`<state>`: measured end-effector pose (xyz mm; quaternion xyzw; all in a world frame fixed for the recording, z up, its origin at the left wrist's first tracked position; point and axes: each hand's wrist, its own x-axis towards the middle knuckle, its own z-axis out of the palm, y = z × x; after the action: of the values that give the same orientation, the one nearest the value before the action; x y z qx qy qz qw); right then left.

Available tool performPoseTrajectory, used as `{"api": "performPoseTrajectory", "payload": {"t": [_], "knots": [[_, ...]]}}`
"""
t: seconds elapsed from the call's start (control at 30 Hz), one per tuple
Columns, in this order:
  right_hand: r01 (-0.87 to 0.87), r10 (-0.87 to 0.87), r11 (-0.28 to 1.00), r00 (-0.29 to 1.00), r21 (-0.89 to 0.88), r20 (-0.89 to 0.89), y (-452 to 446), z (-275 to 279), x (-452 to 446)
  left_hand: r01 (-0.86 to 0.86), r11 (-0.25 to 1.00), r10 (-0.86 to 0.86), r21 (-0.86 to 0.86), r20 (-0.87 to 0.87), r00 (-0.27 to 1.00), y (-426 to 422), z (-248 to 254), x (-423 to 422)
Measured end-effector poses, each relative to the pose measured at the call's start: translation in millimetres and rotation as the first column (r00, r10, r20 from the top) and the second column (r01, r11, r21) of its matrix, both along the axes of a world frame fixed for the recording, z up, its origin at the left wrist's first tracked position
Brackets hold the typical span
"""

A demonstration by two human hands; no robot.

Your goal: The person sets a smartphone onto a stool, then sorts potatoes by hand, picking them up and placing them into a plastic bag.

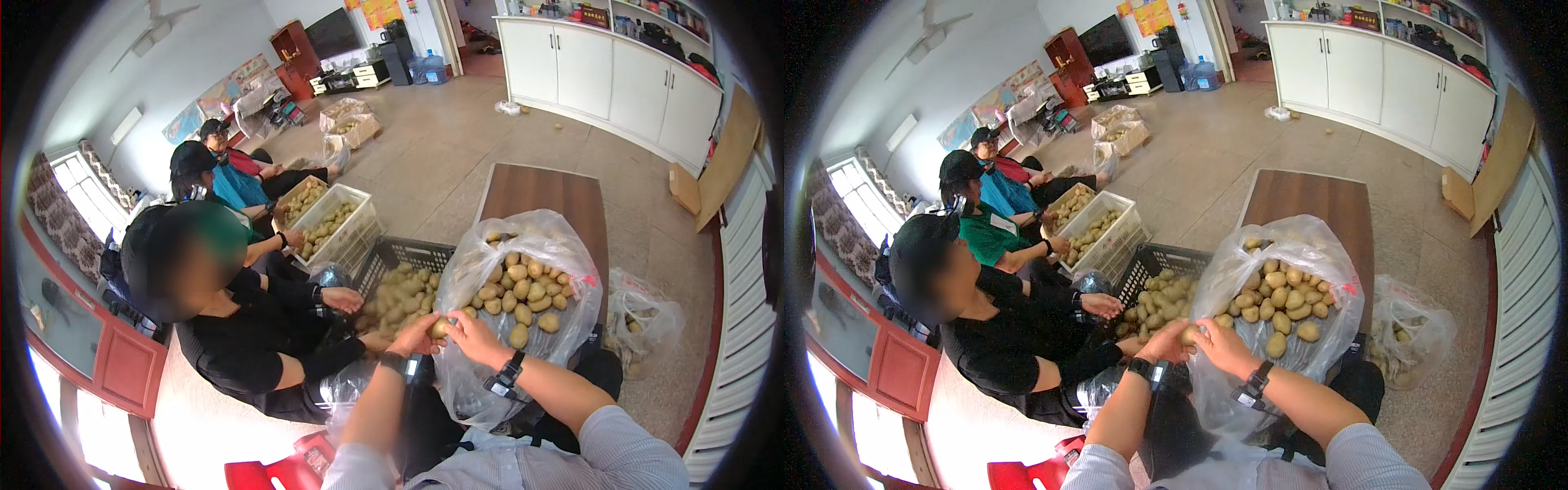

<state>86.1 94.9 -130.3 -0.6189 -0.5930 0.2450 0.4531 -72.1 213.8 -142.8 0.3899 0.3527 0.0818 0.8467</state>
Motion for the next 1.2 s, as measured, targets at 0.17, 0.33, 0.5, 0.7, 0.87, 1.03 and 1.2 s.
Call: {"api": "performPoseTrajectory", "payload": {"t": [0.17, 0.33, 0.5, 0.7, 0.87, 1.03, 1.2], "knots": [[-0.119, 0.135, 0.990, 0.950, 0.072, -0.280, -11, 77, 2, -0.134, 0.990, 0.136, -0.048, 0.058, 0.989, 20, -32, -12], [-0.334, 0.528, 0.847, 0.617, 0.413, -0.583, -68, 203, -3, -0.276, 0.958, 0.282, 0.077, -0.074, 0.957, 27, -37, -13], [-0.467, 0.877, 0.449, 0.392, 0.762, -0.277, -112, 256, -9, -0.189, 0.970, 0.194, 0.155, -0.022, 0.981, 59, -94, -33], [-0.287, 0.975, 0.102, 0.218, 0.952, -0.039, -117, 298, -22, -0.376, 0.923, 0.360, -0.083, -0.155, 0.920, 35, -42, -20], [-0.251, 0.982, 0.126, 0.168, 0.960, -0.085, -125, 292, -30, -0.316, 0.948, 0.311, -0.028, -0.121, 0.943, 39, -50, -23], [-0.376, 0.960, 0.272, 0.046, 0.886, -0.275, -123, 293, -31, -0.387, 0.920, 0.392, 0.067, -0.145, 0.908, 33, -39, -25], [-0.472, 0.955, 0.286, 0.072, 0.834, -0.287, -115, 286, -36, -0.458, 0.888, 0.455, -0.032, -0.068, 0.888, 32, -39, -29]]}}
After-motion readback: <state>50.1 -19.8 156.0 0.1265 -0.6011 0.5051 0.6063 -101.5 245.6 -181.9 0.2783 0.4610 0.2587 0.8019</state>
